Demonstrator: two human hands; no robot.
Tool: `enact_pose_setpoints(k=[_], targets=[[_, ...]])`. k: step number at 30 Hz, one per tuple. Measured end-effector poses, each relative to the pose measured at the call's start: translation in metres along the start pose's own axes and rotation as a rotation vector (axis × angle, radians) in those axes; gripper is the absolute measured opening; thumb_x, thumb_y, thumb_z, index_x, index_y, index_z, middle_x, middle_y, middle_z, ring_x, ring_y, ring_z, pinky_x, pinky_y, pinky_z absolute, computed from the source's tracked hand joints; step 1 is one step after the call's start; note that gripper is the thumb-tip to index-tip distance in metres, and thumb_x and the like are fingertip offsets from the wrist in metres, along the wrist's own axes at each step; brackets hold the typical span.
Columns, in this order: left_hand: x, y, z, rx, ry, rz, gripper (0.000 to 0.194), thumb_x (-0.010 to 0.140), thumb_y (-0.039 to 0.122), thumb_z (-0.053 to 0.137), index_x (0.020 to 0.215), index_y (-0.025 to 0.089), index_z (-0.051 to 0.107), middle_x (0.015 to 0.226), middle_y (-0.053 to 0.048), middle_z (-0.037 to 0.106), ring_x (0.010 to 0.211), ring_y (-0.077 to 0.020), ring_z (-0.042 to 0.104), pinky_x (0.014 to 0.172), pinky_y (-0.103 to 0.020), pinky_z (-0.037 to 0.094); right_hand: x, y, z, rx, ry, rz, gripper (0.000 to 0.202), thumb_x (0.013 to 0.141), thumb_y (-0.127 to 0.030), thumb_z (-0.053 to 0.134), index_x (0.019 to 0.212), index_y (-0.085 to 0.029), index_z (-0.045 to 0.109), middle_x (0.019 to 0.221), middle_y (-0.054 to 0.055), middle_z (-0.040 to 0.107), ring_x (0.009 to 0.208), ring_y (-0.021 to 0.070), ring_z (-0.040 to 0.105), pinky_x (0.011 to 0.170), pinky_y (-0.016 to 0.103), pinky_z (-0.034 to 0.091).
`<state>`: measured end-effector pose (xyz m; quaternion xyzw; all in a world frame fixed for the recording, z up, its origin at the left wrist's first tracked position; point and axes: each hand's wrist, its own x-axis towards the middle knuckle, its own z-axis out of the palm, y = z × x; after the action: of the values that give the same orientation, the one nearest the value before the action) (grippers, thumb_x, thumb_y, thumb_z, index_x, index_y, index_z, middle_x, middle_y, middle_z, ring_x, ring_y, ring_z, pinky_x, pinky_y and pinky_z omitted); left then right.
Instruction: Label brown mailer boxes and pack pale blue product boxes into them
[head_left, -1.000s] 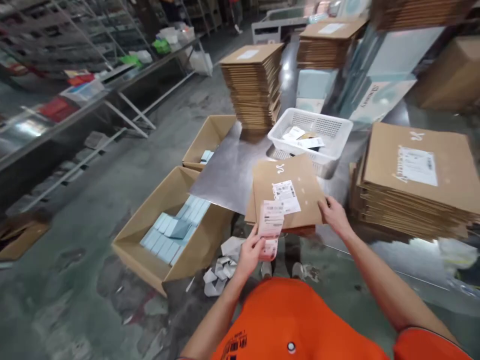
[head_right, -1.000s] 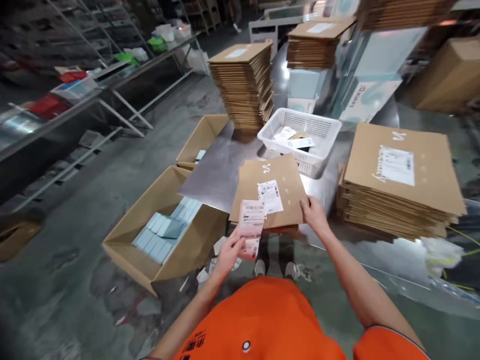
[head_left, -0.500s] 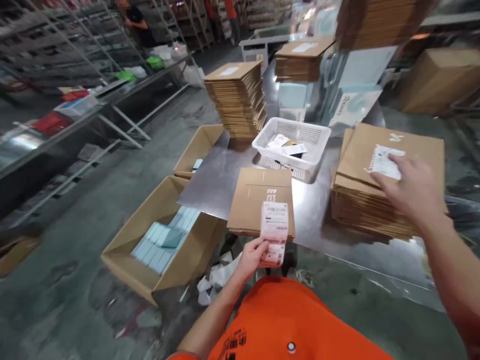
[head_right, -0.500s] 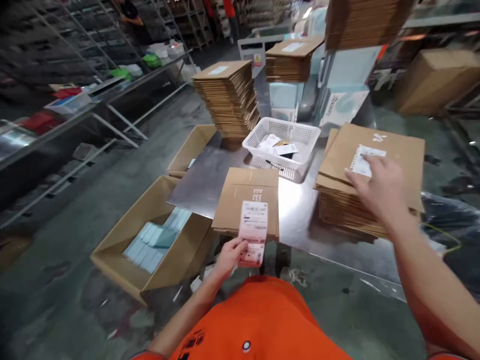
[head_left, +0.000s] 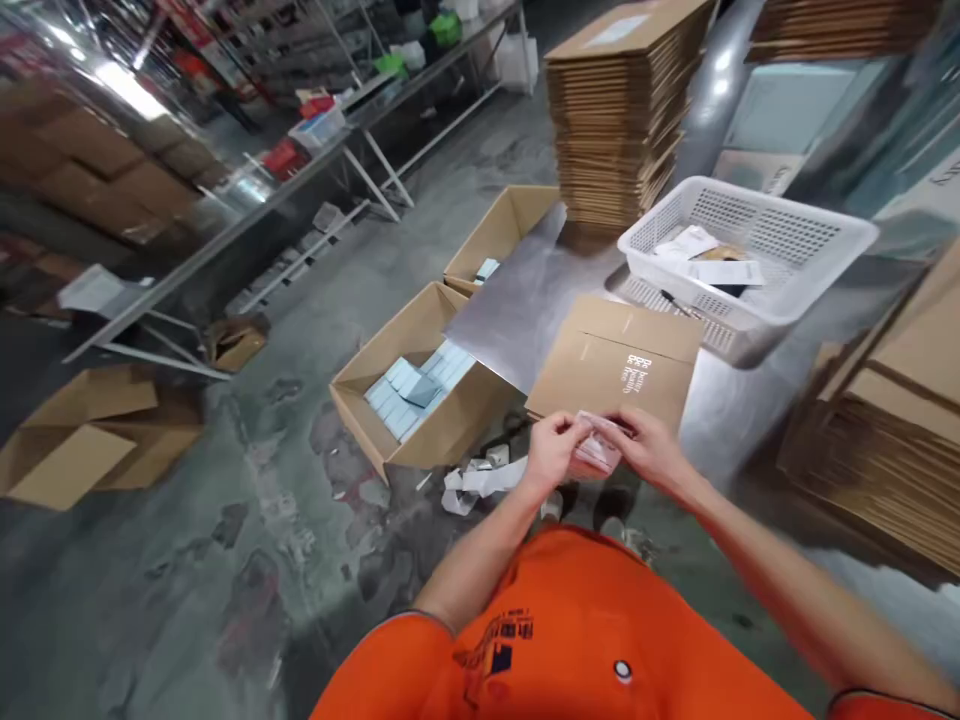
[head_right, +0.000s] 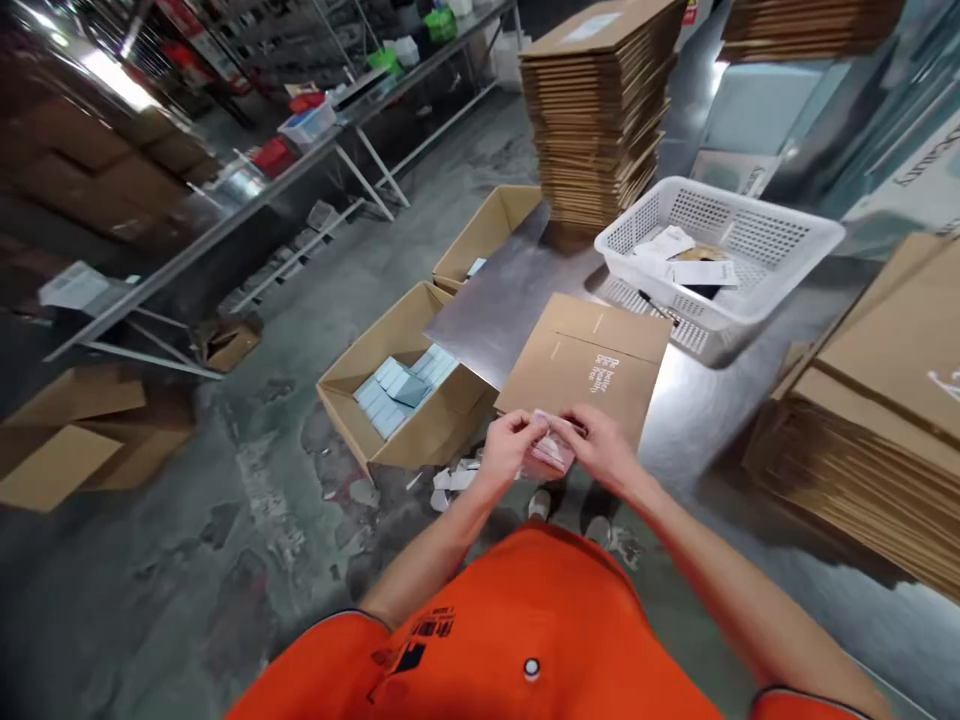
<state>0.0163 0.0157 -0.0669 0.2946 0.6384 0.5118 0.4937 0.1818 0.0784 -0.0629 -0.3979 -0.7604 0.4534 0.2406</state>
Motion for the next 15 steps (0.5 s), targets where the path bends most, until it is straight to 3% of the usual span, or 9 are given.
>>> enact_pose_setpoints(k=[3, 6, 8, 11, 13, 15], targets=[[0.016, -0.022, -0.003, 0.015, 0.029, -0.104, 0.043, 0.066, 0.047, 0.081, 0.053, 0.018, 0.052, 0.053, 0.007, 0.047, 0.058, -0.0088, 0.044, 0.056, -0.021, 0.036, 0.019, 0.012, -0.001, -0.077, 0.058, -0.003, 0.036, 0.093, -0.052, 0.053, 0.079, -0.021, 0.067, 0.075, 0.005, 0.068, 0.071, 0.0197, 0.059, 0.066, 0.031, 0.045], [0.009, -0.048, -0.018, -0.009, -0.033, -0.258, 0.038, 0.06, 0.044, 0.086, 0.059, 0.017, 0.059, 0.056, 0.004, 0.056, 0.057, -0.0099, 0.049, 0.054, -0.022, 0.038, 0.055, 0.034, -0.011, -0.297, 0.175, 0.016, 0.031, 0.095, -0.043, 0.05, 0.083, -0.02, 0.067, 0.084, 0.009, 0.069, 0.082, 0.0237, 0.06, 0.075, 0.035, 0.045], [-0.009, -0.063, -0.034, -0.019, -0.099, -0.333, 0.035, 0.056, 0.041, 0.09, 0.07, 0.015, 0.069, 0.065, -0.002, 0.067, 0.059, -0.0139, 0.056, 0.054, -0.025, 0.043, 0.08, 0.045, -0.02, -0.517, 0.209, 0.053, 0.027, 0.095, -0.039, 0.053, 0.093, -0.018, 0.07, 0.096, 0.013, 0.071, 0.093, 0.0277, 0.059, 0.082, 0.039, 0.043], [-0.036, -0.079, -0.062, -0.023, -0.138, -0.413, 0.039, 0.052, 0.044, 0.093, 0.071, 0.014, 0.075, 0.068, -0.009, 0.073, 0.058, -0.0182, 0.061, 0.053, -0.029, 0.046, 0.104, 0.055, -0.03, -0.784, 0.14, 0.102, 0.036, 0.094, -0.043, 0.061, 0.117, -0.017, 0.069, 0.114, 0.018, 0.068, 0.105, 0.0342, 0.057, 0.09, 0.046, 0.041], [-0.042, -0.081, -0.079, -0.029, -0.099, -0.41, 0.043, 0.052, 0.051, 0.091, 0.07, 0.015, 0.076, 0.068, -0.009, 0.074, 0.059, -0.0198, 0.062, 0.054, -0.03, 0.048, 0.109, 0.06, -0.033, -0.84, 0.157, 0.105, 0.05, 0.094, -0.045, 0.062, 0.136, -0.017, 0.061, 0.124, 0.021, 0.065, 0.111, 0.0384, 0.055, 0.093, 0.051, 0.04], [-0.031, -0.074, -0.091, -0.044, -0.001, -0.338, 0.048, 0.056, 0.058, 0.086, 0.077, 0.015, 0.077, 0.075, -0.008, 0.076, 0.067, -0.0225, 0.067, 0.062, -0.032, 0.053, 0.113, 0.064, -0.03, -0.811, 0.164, 0.048, 0.053, 0.098, -0.038, 0.053, 0.146, -0.015, 0.052, 0.133, 0.023, 0.061, 0.118, 0.0396, 0.055, 0.097, 0.054, 0.041]])
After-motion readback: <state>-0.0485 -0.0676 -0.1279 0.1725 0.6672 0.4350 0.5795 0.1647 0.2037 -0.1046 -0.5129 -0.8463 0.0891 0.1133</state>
